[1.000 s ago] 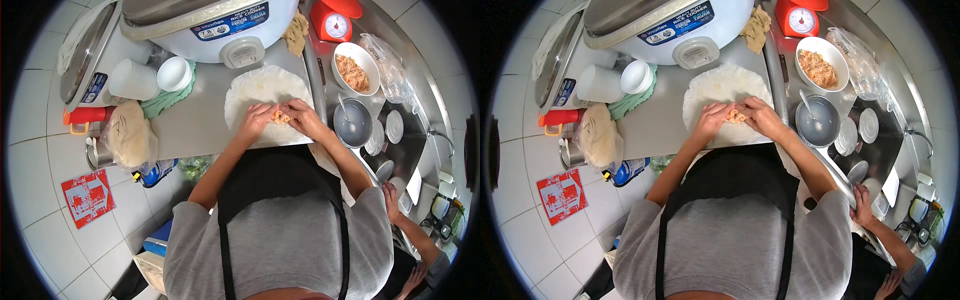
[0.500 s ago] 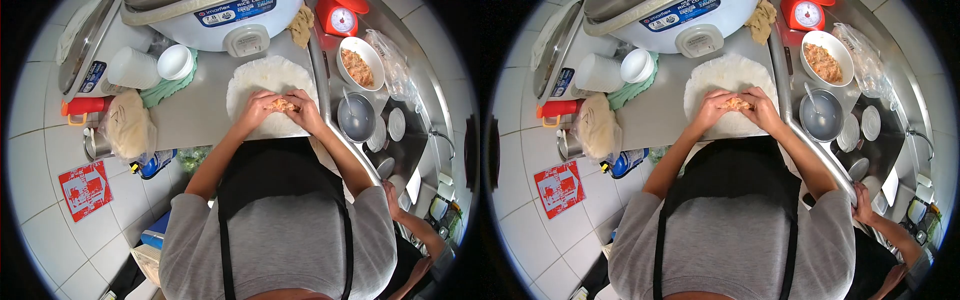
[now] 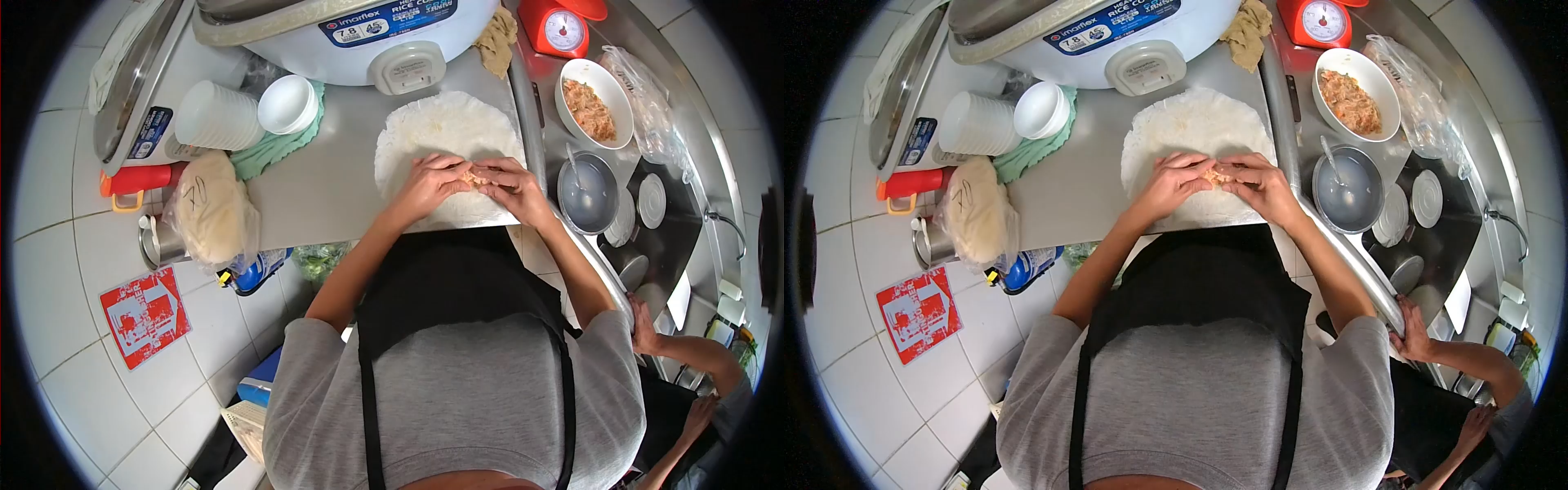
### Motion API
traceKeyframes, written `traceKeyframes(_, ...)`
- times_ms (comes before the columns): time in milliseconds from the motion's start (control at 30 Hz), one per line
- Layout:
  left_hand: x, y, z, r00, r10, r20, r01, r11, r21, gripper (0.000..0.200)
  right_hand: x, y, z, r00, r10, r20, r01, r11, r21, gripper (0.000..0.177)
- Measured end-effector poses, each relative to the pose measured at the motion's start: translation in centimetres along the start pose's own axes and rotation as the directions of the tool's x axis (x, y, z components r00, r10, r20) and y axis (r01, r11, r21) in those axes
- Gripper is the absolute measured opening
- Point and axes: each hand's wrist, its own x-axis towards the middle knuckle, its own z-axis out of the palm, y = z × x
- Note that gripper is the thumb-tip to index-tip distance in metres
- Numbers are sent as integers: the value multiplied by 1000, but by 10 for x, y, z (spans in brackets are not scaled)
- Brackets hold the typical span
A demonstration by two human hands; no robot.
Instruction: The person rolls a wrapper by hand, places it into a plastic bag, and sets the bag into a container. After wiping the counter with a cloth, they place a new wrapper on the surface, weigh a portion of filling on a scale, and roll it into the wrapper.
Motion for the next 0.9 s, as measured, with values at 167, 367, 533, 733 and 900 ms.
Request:
traceKeyframes(167, 6, -4, 17, 998, 36, -56, -38, 999, -39, 45, 2, 2, 1, 996, -33, -80, 21, 989, -149, 39)
traceKeyframes(367, 1, -9, 9, 982, 134, -129, -141, 989, -40, 44, 10, -2, -2, 996, -90, 11, 90, 968, -235, 40)
traceKeyframes(533, -14, -6, -11, 998, -59, -34, 52, 985, -162, 44, 15, -9, 5, 998, -67, 8, 67, 961, -267, 41)
traceKeyframes(733, -21, -8, -28, 997, -58, 57, 64, 993, -104, 53, 18, 2, 3, 996, -55, 70, 71, 965, -253, 52)
traceKeyframes(900, -15, 5, -24, 1000, 15, 16, -17, 996, 91, 54, 10, -10, -10, 998, -59, -19, 52, 960, -274, 54)
